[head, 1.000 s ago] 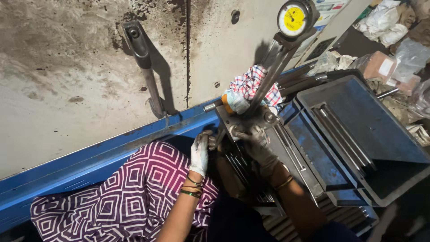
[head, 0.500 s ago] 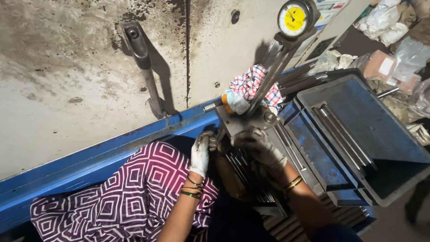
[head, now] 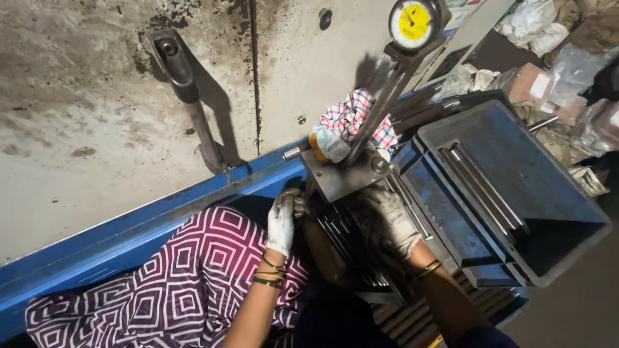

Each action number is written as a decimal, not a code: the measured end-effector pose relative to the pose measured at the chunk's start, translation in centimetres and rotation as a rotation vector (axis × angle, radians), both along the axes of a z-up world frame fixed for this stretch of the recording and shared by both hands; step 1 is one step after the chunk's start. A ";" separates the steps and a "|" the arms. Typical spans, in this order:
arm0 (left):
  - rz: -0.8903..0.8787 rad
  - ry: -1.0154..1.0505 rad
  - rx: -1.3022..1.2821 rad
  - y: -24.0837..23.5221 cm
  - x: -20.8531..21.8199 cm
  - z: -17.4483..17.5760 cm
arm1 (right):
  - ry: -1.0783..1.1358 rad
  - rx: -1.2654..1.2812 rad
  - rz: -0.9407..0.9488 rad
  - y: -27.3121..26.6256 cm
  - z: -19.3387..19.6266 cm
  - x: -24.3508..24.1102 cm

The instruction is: The person operates a metal forming machine by inserting cylindrical metal rods into the machine, closing the door, and actuating the machine with a lever. The person then removes the processed rods and places them into a nearby bin. This process is repeated multiple times.

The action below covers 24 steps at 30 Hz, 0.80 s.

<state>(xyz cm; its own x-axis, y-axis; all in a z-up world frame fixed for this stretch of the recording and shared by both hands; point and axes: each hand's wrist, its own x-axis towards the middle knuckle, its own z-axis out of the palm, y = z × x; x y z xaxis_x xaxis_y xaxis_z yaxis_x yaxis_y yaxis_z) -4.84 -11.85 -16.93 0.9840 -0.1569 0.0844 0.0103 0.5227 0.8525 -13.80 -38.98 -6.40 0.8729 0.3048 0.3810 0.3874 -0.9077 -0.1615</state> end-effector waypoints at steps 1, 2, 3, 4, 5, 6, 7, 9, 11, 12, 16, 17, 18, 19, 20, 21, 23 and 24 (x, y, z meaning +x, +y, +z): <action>-0.006 -0.001 -0.023 0.0 0.0 0.0 | -0.013 0.081 0.030 0.7 -0.3 0.0; -0.013 -0.004 -0.045 0.0 0.0 0.0 | 0.003 0.082 0.054 1.4 -0.3 0.0; -0.012 -0.003 -0.035 0.1 0.0 0.0 | 0.018 0.083 0.077 2.0 -0.1 -0.1; -0.013 -0.002 -0.025 0.1 0.0 0.1 | 0.033 0.084 0.101 2.5 0.3 -0.1; -0.013 -0.002 -0.015 0.2 0.0 0.1 | 0.042 0.152 0.137 2.5 0.8 -0.2; -0.008 -0.004 -0.009 0.2 -0.1 0.1 | 0.052 0.219 0.172 2.2 1.6 -0.6; -0.002 -0.006 -0.004 0.3 -0.1 0.1 | 0.062 0.287 0.206 1.8 2.2 -0.9; -0.002 -0.014 -0.016 0.2 -0.2 0.2 | -0.094 0.280 0.342 0.5 3.5 -1.0; -0.009 -0.022 -0.045 0.1 -0.3 0.2 | -0.250 0.284 0.317 -0.6 4.0 -1.8; -0.004 -0.019 -0.026 0.1 -0.3 0.3 | -0.330 0.289 0.226 -0.9 3.9 -2.2; -0.010 0.006 -0.052 0.1 -0.4 0.5 | -0.325 0.195 -0.114 -2.5 3.2 -4.8; -0.017 0.016 -0.083 0.1 -0.5 0.5 | -0.267 0.161 -0.177 -2.6 2.7 -5.1; -0.013 0.013 -0.065 0.2 -0.6 0.6 | -0.211 0.126 -0.237 -2.6 2.2 -5.3; -0.009 0.010 -0.048 0.2 -0.7 0.7 | -0.155 0.091 -0.297 -2.5 1.6 -5.5; -0.005 0.006 -0.030 0.3 -0.7 0.8 | -0.149 0.038 -0.253 -2.4 0.9 -5.6; -0.003 -0.002 -0.008 0.3 -0.8 0.9 | -0.143 -0.015 -0.209 -2.0 0.1 -5.6; 0.001 -0.018 0.036 0.4 -0.8 1.2 | -0.145 -0.018 -0.171 -0.9 -1.7 -5.2; -0.001 -0.018 0.032 0.4 -0.8 1.3 | -0.151 0.033 -0.178 0.0 -2.9 -5.0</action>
<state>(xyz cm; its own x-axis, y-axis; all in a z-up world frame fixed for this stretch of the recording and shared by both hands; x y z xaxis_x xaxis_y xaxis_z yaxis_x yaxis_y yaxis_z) -5.66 -11.41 -15.67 0.9822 -0.1610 0.0972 -0.0049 0.4948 0.8690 -18.82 -38.95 -9.30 0.8442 0.1363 0.5184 0.2434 -0.9591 -0.1442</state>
